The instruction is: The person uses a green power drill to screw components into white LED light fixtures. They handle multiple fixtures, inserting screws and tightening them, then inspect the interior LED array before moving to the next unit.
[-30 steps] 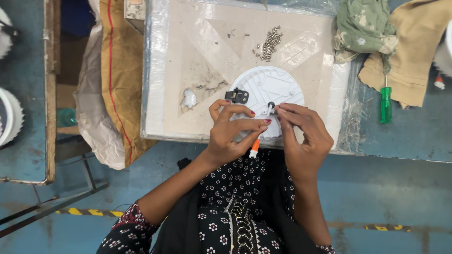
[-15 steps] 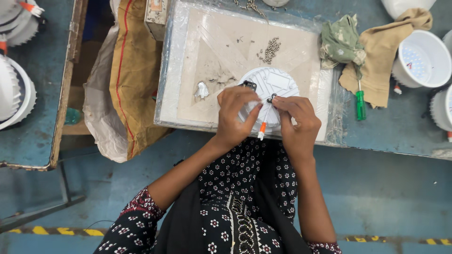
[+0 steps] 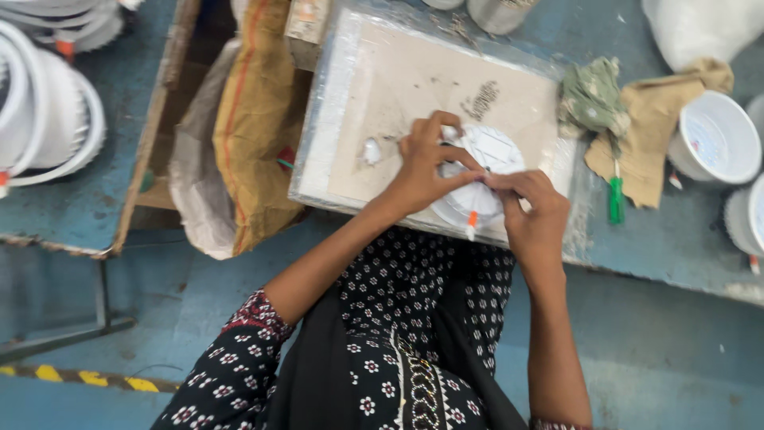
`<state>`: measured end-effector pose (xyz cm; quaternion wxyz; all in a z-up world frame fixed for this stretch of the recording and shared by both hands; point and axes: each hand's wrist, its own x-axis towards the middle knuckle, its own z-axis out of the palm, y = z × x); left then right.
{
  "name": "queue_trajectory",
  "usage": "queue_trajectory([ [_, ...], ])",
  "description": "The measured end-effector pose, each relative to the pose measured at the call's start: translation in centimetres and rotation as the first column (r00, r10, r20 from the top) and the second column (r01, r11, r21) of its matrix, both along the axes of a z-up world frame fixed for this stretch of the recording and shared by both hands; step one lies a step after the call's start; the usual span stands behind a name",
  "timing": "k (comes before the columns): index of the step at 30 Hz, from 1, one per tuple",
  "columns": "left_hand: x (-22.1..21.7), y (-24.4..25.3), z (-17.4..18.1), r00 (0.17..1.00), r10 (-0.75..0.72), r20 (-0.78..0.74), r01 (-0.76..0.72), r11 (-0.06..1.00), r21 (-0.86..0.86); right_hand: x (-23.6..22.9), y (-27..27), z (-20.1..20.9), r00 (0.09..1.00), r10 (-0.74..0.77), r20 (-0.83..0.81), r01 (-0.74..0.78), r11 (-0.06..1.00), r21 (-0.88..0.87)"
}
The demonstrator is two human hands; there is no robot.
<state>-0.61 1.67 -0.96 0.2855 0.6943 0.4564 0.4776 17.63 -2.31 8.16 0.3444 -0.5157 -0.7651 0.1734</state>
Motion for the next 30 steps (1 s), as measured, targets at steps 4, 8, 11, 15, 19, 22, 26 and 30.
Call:
queue_trajectory([
  [4, 0.1, 2.1, -2.3, 0.995, -0.104, -0.005, 0.104, 0.994, 0.019, 0.6, -0.7, -0.8, 0.996, 0.018, 0.088, -0.026, 0.996, 0.09],
  [8, 0.6, 3.6, -3.1, 0.98, -0.185, -0.072, 0.19, 0.979, 0.067, 1.9, -0.1, -3.0, 0.988, 0.039, 0.153, -0.064, 0.984, 0.165],
  [11, 0.6, 3.7, -2.9, 0.977, -0.165, -0.137, 0.176, 0.982, 0.068, 4.1, 2.4, -5.5, 0.977, 0.088, 0.193, -0.118, 0.982, 0.15],
  [15, 1.0, 2.2, -3.4, 0.992, -0.121, -0.033, 0.124, 0.979, 0.159, 9.1, 6.9, -10.4, 0.964, 0.195, 0.179, -0.206, 0.978, 0.046],
  [19, 1.0, 1.8, -3.3, 0.996, -0.087, -0.035, 0.091, 0.986, 0.14, 14.2, 13.3, -15.4, 0.937, 0.339, 0.079, -0.32, 0.928, -0.19],
  [22, 1.4, 2.0, -3.1, 0.995, -0.089, -0.038, 0.094, 0.986, 0.139, 14.3, 16.5, -14.5, 0.887, 0.45, 0.104, -0.386, 0.846, -0.368],
  [26, 1.2, 2.0, -2.8, 0.991, -0.129, -0.042, 0.132, 0.987, 0.089, 10.4, 22.7, -6.8, 0.9, 0.332, 0.283, -0.074, 0.756, -0.65],
  [30, 0.7, 1.7, -2.6, 0.987, -0.159, -0.009, 0.159, 0.98, 0.121, -0.5, 28.0, 1.9, 0.833, 0.55, 0.068, -0.544, 0.835, -0.086],
])
